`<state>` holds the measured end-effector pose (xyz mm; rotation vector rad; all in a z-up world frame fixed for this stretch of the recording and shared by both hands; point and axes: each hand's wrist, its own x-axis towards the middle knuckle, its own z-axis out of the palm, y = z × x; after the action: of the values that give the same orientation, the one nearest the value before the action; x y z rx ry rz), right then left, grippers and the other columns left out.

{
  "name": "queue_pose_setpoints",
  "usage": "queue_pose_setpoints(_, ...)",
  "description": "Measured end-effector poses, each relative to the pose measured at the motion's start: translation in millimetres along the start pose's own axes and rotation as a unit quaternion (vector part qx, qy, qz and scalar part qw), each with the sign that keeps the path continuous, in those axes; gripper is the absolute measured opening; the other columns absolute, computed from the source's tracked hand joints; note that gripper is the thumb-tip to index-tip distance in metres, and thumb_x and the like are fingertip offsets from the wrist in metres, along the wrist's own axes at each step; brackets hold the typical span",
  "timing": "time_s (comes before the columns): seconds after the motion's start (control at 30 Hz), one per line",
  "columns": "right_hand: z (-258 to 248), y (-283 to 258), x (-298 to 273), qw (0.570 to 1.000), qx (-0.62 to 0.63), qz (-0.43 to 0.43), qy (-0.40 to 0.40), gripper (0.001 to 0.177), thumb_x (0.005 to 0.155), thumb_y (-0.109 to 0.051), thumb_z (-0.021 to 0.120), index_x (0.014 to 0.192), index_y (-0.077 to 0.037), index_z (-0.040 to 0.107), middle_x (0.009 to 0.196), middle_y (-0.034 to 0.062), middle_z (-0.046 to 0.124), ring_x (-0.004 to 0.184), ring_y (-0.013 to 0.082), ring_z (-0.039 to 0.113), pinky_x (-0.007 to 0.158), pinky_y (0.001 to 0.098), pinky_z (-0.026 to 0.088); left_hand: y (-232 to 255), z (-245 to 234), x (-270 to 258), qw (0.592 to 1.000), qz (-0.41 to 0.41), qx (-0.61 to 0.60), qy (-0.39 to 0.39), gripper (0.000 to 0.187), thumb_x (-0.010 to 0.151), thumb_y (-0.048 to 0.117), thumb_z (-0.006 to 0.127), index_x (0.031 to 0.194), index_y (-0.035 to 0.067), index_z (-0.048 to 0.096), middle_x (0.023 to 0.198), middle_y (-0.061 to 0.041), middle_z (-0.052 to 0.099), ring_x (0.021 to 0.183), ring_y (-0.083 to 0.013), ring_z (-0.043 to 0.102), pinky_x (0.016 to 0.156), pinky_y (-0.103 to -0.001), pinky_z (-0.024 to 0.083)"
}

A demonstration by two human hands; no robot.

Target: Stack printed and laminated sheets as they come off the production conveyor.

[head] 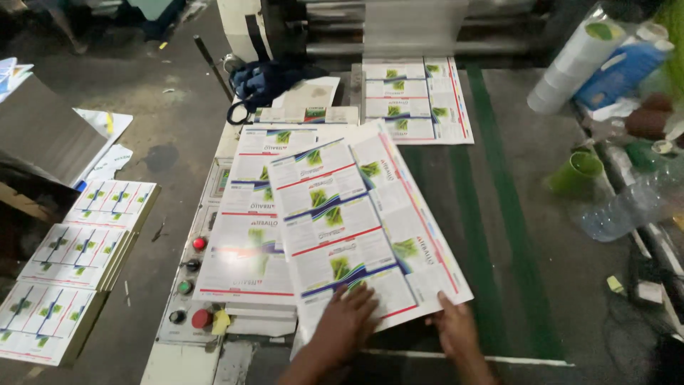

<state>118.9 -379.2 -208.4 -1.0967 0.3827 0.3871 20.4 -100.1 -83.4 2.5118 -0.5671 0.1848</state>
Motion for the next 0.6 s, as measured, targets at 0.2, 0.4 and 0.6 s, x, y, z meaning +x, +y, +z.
queue_pose_setpoints(0.2,-43,-45,4,0.989,-0.031,-0.105,0.102,0.032,0.1,-0.02,0.06,0.129,-0.005,0.058,0.099,0.0088,0.07,0.076,0.0194,0.065,0.057,0.0349,0.053,-39,-43,-38,0.981,-0.142,0.122,0.046,0.042,0.093,0.031,0.068,0.127,0.007,0.064,0.143,-0.016,0.06,0.14,-0.0351,0.046,0.114,-0.054,0.035)
queue_pose_setpoints(0.4,-77,-46,51,0.977,-0.049,-0.134,0.158,0.032,0.106,-0.018,0.06,0.135,-0.003,0.057,0.097,0.0119,0.067,0.073,0.0183,0.062,0.057,0.0362,0.055,-58,-40,-58,0.964,-0.156,0.202,0.071,0.077,0.078,0.046,0.071,0.134,-0.005,0.055,0.147,-0.027,0.051,0.14,-0.0418,0.041,0.11,-0.06,0.033)
queue_pose_setpoints(0.6,-60,-57,98,0.981,-0.07,-0.131,0.126,0.034,0.106,-0.019,0.055,0.137,-0.006,0.054,0.102,0.0096,0.069,0.076,0.0185,0.066,0.054,0.0347,0.054,-58,-64,-55,0.973,-0.169,0.15,0.039,0.042,0.089,0.032,0.071,0.119,0.003,0.066,0.136,-0.019,0.064,0.133,-0.0366,0.055,0.105,-0.048,0.045)
